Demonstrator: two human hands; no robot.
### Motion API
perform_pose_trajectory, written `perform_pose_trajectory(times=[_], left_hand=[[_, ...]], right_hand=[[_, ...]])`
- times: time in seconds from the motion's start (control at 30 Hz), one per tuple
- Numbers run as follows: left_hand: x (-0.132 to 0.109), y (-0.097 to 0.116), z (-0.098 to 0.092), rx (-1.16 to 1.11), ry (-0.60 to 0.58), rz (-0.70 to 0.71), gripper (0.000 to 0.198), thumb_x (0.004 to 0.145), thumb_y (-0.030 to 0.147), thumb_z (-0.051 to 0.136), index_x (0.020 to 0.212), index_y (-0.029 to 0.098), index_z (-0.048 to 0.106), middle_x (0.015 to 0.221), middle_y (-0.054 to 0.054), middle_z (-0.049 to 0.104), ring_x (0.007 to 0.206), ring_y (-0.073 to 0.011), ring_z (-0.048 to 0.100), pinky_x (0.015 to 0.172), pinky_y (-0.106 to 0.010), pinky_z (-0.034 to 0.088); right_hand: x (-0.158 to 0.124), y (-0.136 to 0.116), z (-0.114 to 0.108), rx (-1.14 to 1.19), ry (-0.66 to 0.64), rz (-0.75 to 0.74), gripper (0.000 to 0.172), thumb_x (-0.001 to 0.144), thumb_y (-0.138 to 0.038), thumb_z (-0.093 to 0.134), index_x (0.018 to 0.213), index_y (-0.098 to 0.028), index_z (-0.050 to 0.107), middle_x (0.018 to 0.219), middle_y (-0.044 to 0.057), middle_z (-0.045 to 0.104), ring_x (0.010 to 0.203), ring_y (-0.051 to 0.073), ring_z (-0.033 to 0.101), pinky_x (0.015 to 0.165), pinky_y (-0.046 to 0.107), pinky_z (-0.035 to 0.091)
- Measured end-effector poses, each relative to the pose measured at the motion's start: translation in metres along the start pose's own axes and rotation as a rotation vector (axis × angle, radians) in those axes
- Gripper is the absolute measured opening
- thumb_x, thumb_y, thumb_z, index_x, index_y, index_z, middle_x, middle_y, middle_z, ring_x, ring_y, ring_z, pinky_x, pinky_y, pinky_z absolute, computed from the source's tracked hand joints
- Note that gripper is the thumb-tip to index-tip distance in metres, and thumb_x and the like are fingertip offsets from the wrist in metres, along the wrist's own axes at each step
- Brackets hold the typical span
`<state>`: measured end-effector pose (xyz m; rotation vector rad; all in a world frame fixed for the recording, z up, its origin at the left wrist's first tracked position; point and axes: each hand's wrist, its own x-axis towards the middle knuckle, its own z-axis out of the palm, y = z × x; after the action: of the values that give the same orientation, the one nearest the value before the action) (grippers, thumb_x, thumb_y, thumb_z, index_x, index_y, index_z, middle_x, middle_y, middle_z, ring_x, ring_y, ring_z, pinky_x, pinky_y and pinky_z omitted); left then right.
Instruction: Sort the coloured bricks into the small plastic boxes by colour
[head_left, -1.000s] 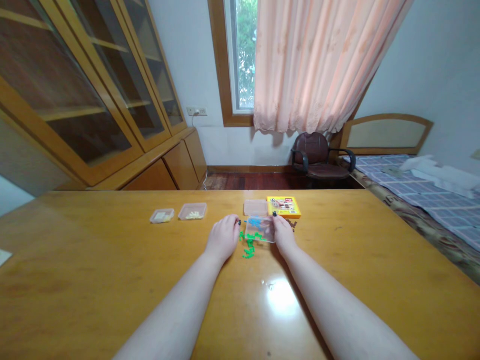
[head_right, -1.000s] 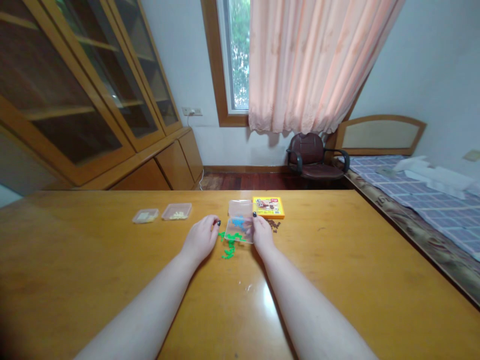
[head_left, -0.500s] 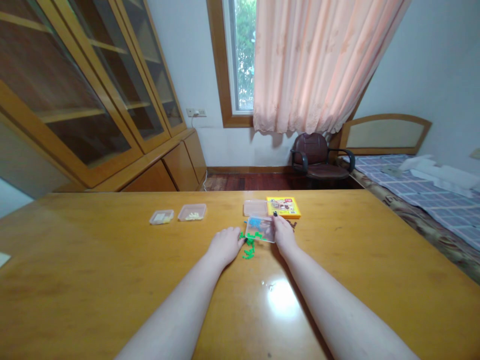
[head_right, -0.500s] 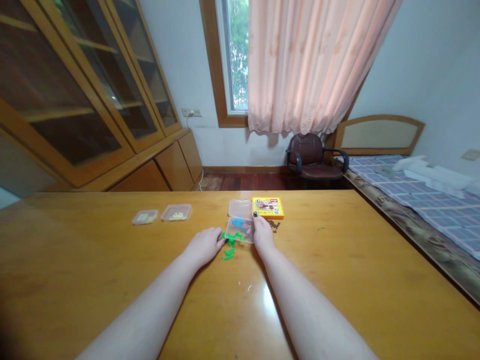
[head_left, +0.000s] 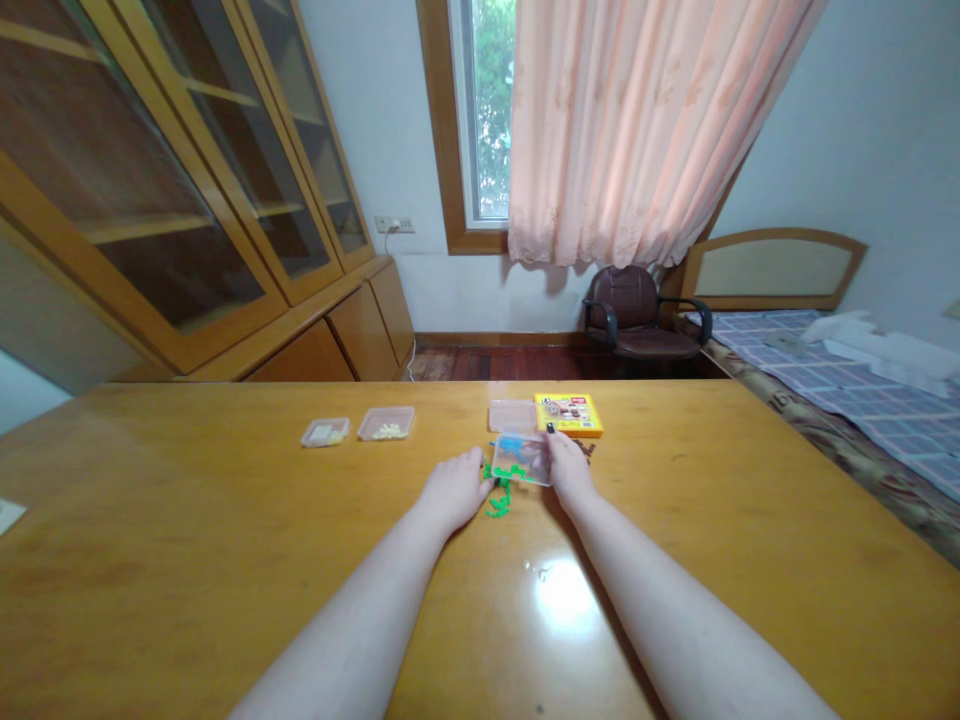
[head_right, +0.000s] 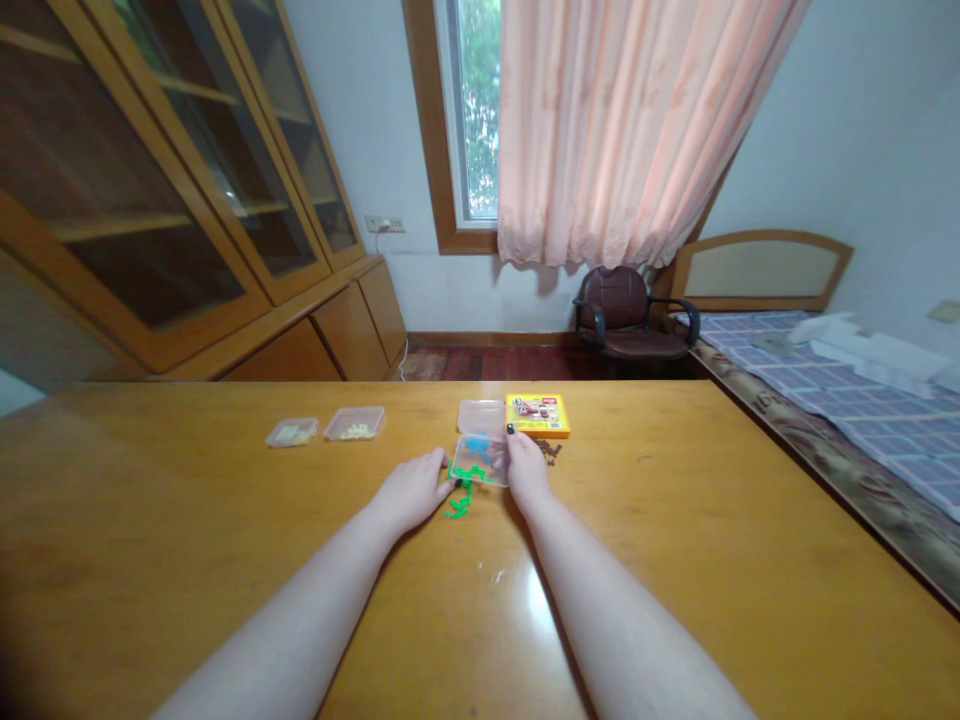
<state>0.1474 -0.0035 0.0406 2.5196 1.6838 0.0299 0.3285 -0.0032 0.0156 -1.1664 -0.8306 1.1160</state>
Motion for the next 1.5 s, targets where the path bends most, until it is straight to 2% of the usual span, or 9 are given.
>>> perform_pose_trajectory(times=[0.13,0.43,0.6,0.77,1.13,1.5], left_hand=[[0.000,0.001,-0.001,-0.022,0.005,0.001,0.030,0.081,0.042,0.046,0.102,0.020,0.045,0.095,-0.009,0.062,0.088,-0.0253,0.060,0.071,-0.033,0.044],[-0.001,0.004,-0.007,-0.051,-0.055,-0.010,0.021,0.085,0.036,0.042,0.098,0.021,0.048,0.099,-0.008,0.061,0.092,-0.0227,0.059,0.075,-0.031,0.042],[0.001,0.003,-0.003,-0.056,-0.038,-0.039,0.022,0.086,0.038,0.039,0.094,0.019,0.048,0.093,-0.008,0.062,0.087,-0.0225,0.060,0.071,-0.030,0.043],[0.002,0.001,0.002,-0.067,-0.008,-0.082,0.027,0.084,0.037,0.042,0.102,0.017,0.043,0.092,-0.010,0.063,0.086,-0.0238,0.061,0.070,-0.031,0.043],[0.002,0.001,0.000,-0.088,-0.014,-0.014,0.024,0.087,0.039,0.038,0.098,0.021,0.048,0.098,-0.008,0.062,0.090,-0.0217,0.059,0.073,-0.031,0.042],[0.002,0.001,-0.001,-0.090,-0.010,-0.015,0.023,0.086,0.038,0.039,0.097,0.021,0.049,0.097,-0.007,0.062,0.088,-0.0219,0.059,0.072,-0.031,0.043]], right_hand=[[0.001,0.002,0.000,-0.001,-0.002,-0.019,0.029,0.068,-0.047,0.054,0.068,-0.019,0.059,0.066,0.002,0.065,0.051,0.015,0.051,0.053,0.027,0.041],[-0.002,0.004,0.001,-0.095,-0.045,-0.029,0.035,0.068,-0.053,0.054,0.067,-0.018,0.058,0.066,0.004,0.064,0.051,0.014,0.050,0.050,0.027,0.041],[0.000,0.009,0.000,-0.107,-0.076,-0.029,0.032,0.069,-0.050,0.053,0.069,-0.018,0.059,0.066,0.003,0.064,0.051,0.014,0.050,0.051,0.026,0.041],[0.002,0.011,-0.001,-0.098,-0.083,-0.017,0.032,0.070,-0.048,0.052,0.071,-0.017,0.060,0.067,0.003,0.064,0.052,0.014,0.051,0.051,0.026,0.041],[0.000,0.009,-0.001,-0.105,-0.085,-0.021,0.029,0.070,-0.047,0.053,0.070,-0.018,0.060,0.066,0.003,0.064,0.054,0.015,0.052,0.051,0.026,0.041],[0.001,0.010,-0.001,-0.142,-0.087,-0.044,0.029,0.071,-0.045,0.051,0.070,-0.017,0.061,0.066,0.003,0.064,0.051,0.014,0.050,0.051,0.026,0.040]])
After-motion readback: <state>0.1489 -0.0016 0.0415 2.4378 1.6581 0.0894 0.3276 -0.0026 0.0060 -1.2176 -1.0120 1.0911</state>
